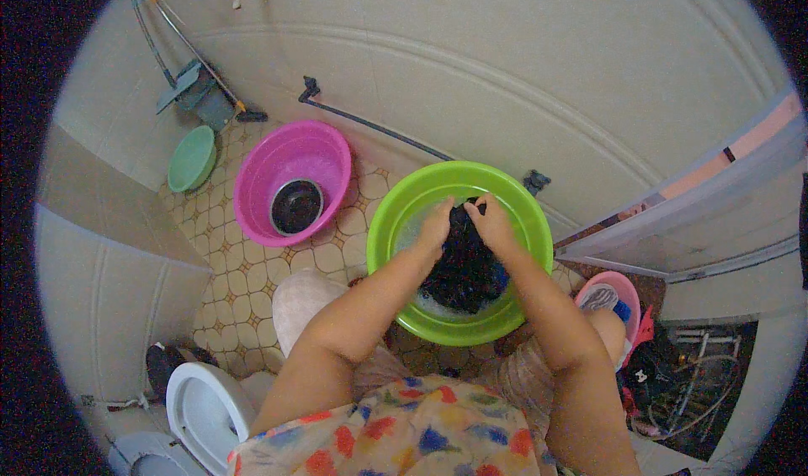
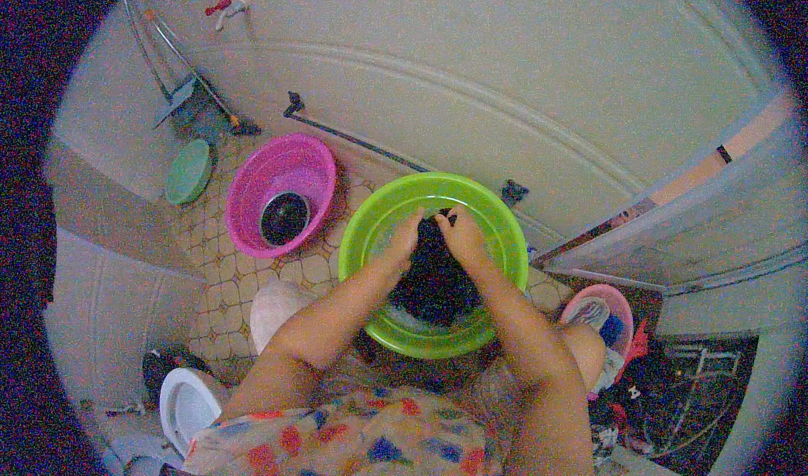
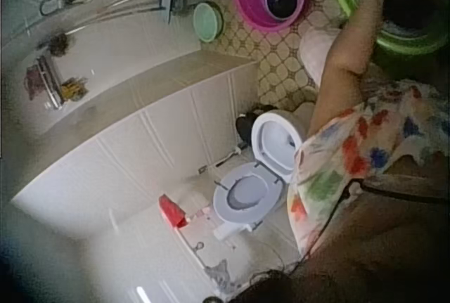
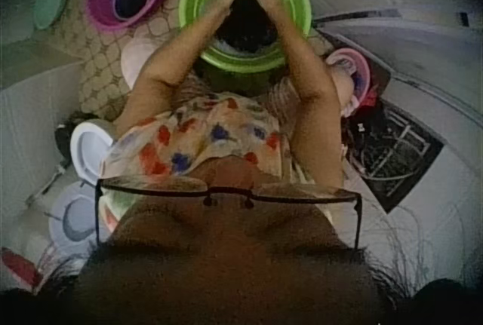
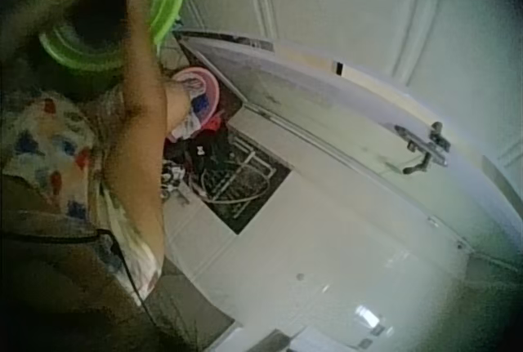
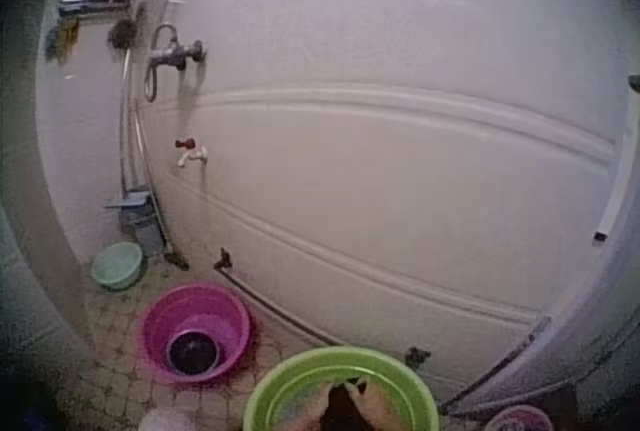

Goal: The person washes a garment by hand in a basin of soapy water, repeatedly rubbing, squeezing, and lifting the item.

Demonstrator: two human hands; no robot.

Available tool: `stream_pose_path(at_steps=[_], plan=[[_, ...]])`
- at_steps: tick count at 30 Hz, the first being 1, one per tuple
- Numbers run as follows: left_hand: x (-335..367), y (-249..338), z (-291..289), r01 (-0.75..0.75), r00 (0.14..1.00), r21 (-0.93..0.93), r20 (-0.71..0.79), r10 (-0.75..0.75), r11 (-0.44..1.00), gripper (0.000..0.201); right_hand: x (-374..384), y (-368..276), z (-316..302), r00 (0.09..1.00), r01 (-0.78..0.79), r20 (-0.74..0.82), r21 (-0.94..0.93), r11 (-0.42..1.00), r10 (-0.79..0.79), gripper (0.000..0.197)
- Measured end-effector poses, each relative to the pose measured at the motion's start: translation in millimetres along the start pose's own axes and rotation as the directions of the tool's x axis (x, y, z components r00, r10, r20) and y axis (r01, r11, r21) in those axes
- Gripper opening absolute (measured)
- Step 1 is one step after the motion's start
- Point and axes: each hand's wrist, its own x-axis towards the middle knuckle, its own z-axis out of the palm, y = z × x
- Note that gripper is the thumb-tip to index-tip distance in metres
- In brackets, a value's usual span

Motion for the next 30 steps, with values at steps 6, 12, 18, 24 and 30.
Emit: stream_pose_path(at_steps=[6, 12, 18, 24, 30], plan=[[49.3, -47.1, -12.9, -0.251, 0.958, 0.296, -0.060, 0.281, 0.921, 0.030, -11.6, 36.2, 2.9, 0.985, -0.010, 0.169, -0.191, 0.982, 0.043, 0.046], [93.6, -94.6, -39.1, 0.031, 0.995, 0.019, 0.095, -0.032, 0.999, 0.032, -13.3, 27.0, 13.3, 0.851, -0.021, 0.482, -0.367, 0.930, 0.210, 0.048], [52.2, -61.4, -14.4, -0.100, 0.983, 0.013, -0.154, 0.101, 0.995, 0.026, -5.5, 18.2, 29.1, 0.976, -0.120, 0.182, -0.025, 0.992, 0.123, 0.034], [7.7, -6.7, -20.9, -0.071, 0.949, -0.184, 0.291, 0.124, 0.980, 0.041, -32.0, -48.1, 23.5, 0.989, 0.078, 0.113, 0.173, 0.982, -0.098, 0.020], [1.2, -16.4, -1.3, -0.023, 0.940, -0.420, 0.299, 0.162, 0.907, 0.030, -34.0, -61.9, 4.2, 0.917, 0.395, 0.079, -0.042, 0.918, -0.391, 0.019]])
